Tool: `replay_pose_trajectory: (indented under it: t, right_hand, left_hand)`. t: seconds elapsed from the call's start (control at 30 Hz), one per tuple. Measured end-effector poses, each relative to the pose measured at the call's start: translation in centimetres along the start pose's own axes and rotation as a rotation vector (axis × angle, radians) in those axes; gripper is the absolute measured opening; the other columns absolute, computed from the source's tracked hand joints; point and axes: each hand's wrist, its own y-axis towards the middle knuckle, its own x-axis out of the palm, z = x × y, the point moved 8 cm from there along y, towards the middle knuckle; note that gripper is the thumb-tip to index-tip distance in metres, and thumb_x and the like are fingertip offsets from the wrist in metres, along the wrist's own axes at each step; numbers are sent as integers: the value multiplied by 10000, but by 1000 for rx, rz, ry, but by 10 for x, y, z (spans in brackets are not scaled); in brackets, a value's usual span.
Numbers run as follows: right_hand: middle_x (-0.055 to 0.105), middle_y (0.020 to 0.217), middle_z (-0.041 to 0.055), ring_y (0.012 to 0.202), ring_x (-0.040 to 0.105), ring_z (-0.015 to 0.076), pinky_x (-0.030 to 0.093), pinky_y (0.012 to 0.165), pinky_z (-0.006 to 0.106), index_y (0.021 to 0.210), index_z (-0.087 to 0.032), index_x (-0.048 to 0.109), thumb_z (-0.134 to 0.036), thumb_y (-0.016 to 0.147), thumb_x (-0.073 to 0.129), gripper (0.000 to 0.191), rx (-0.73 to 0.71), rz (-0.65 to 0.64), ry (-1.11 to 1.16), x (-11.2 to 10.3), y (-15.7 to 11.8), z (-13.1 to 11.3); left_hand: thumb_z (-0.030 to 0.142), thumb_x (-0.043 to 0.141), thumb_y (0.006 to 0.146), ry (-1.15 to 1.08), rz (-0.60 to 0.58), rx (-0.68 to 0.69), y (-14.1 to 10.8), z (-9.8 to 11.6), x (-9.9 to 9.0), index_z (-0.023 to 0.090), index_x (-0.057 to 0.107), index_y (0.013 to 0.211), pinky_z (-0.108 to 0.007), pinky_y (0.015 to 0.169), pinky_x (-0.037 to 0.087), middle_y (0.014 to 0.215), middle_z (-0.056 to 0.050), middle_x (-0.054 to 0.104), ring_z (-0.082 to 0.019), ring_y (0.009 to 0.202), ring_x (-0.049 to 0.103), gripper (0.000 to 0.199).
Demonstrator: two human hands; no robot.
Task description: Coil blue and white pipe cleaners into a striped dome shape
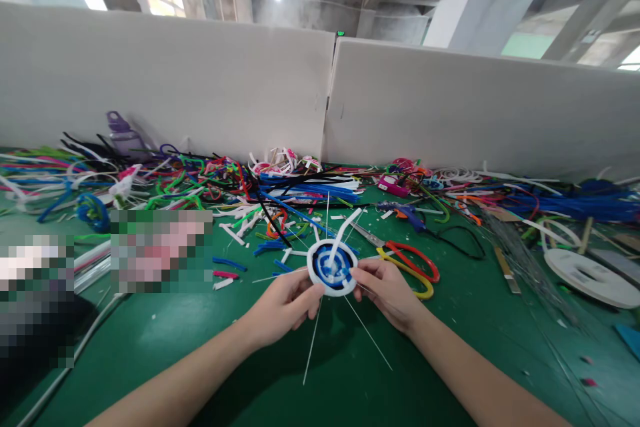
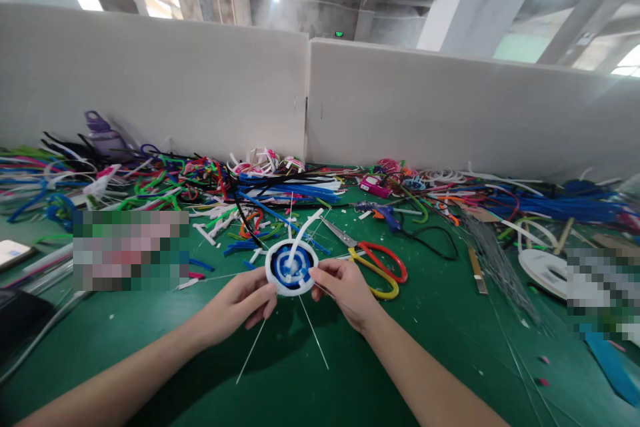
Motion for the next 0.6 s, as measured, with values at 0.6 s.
replay_pose_trajectory:
  t: [0.6]
  right_hand:
    - [565, 601, -16, 526, 504, 66, 406, 541, 208, 715, -142, 646, -333, 737, 708, 202, -11, 59, 113, -12, 1, 1]
  left_hand:
    - [740, 221, 743, 1170, 918, -744, -97, 2, -243, 4, 458, 1209, -521, 852, 379, 1155, -319, 561, -456, 1090, 504, 902]
